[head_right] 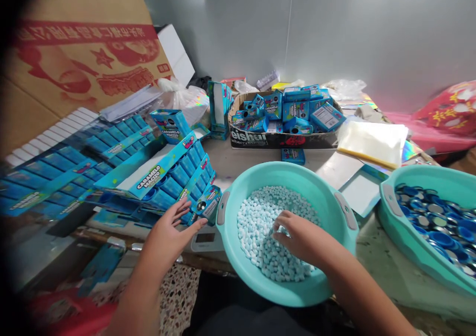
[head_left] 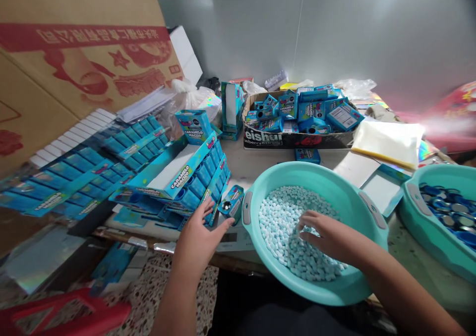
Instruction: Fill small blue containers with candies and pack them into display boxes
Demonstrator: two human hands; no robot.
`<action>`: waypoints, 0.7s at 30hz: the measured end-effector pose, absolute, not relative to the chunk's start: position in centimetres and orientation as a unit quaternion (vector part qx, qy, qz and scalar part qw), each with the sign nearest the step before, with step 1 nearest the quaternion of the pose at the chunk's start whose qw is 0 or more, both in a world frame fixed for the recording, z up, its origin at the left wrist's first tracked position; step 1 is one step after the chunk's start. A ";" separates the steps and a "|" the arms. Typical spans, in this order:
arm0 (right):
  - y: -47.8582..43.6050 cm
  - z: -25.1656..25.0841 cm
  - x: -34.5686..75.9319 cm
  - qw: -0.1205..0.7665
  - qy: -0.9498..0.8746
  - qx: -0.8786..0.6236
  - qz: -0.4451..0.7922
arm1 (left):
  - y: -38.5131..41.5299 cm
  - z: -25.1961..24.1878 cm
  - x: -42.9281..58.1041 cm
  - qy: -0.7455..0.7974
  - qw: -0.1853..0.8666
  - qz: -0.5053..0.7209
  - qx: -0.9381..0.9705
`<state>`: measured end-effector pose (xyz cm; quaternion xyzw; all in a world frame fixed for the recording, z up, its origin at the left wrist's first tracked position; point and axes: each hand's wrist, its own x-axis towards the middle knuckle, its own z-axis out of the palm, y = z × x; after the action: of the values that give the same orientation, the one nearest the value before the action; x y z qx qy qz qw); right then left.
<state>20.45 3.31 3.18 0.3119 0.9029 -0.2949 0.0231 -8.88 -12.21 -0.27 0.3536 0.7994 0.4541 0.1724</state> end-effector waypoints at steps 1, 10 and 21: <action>3.4 3.1 20.5 0.023 0.904 0.309 -0.294 | -12.2 -0.3 -8.9 0.800 0.174 0.453 0.353; 3.4 3.2 20.4 0.024 0.903 0.313 -0.294 | -12.1 -0.3 -9.0 0.806 0.173 0.443 0.353; 3.4 3.1 20.5 0.031 0.906 0.309 -0.287 | -11.9 -0.8 -9.0 0.824 0.143 0.406 0.367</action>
<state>20.52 3.37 3.07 0.3090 0.9062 -0.2871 0.0306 -8.99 -11.95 -0.76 0.3673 0.8244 0.4063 0.1426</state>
